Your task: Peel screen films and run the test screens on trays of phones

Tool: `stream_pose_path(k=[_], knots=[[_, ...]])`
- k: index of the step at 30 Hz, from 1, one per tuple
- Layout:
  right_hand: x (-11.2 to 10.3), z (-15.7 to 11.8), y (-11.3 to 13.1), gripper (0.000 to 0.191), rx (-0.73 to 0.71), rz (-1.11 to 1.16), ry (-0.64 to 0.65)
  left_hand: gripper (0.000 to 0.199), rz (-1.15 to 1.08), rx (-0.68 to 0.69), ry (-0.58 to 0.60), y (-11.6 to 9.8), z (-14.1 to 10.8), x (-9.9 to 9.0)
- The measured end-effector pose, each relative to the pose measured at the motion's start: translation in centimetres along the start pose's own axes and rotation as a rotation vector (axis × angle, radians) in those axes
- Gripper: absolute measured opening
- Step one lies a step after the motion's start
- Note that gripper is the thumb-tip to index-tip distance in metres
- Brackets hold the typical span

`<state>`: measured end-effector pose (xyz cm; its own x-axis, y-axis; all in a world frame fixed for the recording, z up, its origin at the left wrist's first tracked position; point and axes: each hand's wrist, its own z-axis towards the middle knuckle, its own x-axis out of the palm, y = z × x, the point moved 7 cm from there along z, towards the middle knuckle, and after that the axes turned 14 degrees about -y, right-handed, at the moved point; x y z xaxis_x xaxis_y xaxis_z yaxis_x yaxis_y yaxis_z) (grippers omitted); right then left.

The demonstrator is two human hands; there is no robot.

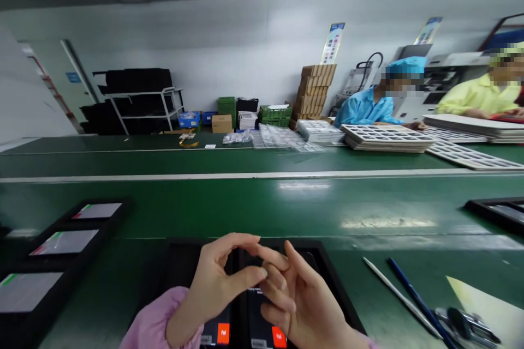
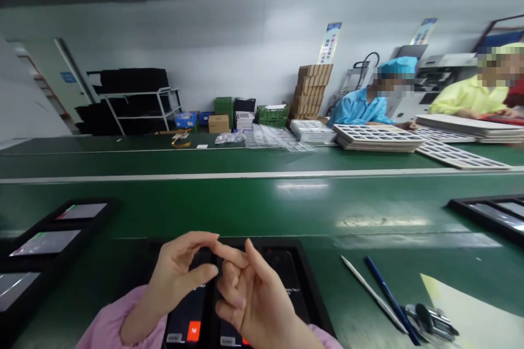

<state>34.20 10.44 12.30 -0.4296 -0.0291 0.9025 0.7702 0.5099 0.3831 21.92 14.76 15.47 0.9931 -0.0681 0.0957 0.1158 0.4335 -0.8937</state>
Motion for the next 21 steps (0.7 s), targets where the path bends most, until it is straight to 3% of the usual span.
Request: stream_pose_path(k=[3,5,12,15,18,21], knots=[[0.2,0.0,-1.1,0.041,0.048,-0.011,0.006,0.011,0.014,0.086,-0.029,-0.2,-0.3,-0.4],[0.3,0.0,-1.6,0.043,0.078,-0.022,0.001,0.003,-0.02,0.064,-0.027,0.0,-0.2,-0.6],[0.2,0.2,-1.8,0.046,0.158,0.061,0.002,0.032,-0.114,-0.121,0.034,1.9,-0.2,0.1],[-0.4,0.1,-1.4,0.046,0.113,0.071,-0.019,0.026,-0.106,-0.142,0.049,2.2,-0.4,0.4],[-1.1,-0.2,-1.1,0.04,0.026,0.02,-0.077,0.009,-0.096,-0.113,0.089,1.6,-0.7,1.0],[-1.4,-0.4,-1.1,0.031,-0.012,-0.056,-0.131,0.017,-0.004,0.066,0.091,-0.2,-0.7,1.4]])
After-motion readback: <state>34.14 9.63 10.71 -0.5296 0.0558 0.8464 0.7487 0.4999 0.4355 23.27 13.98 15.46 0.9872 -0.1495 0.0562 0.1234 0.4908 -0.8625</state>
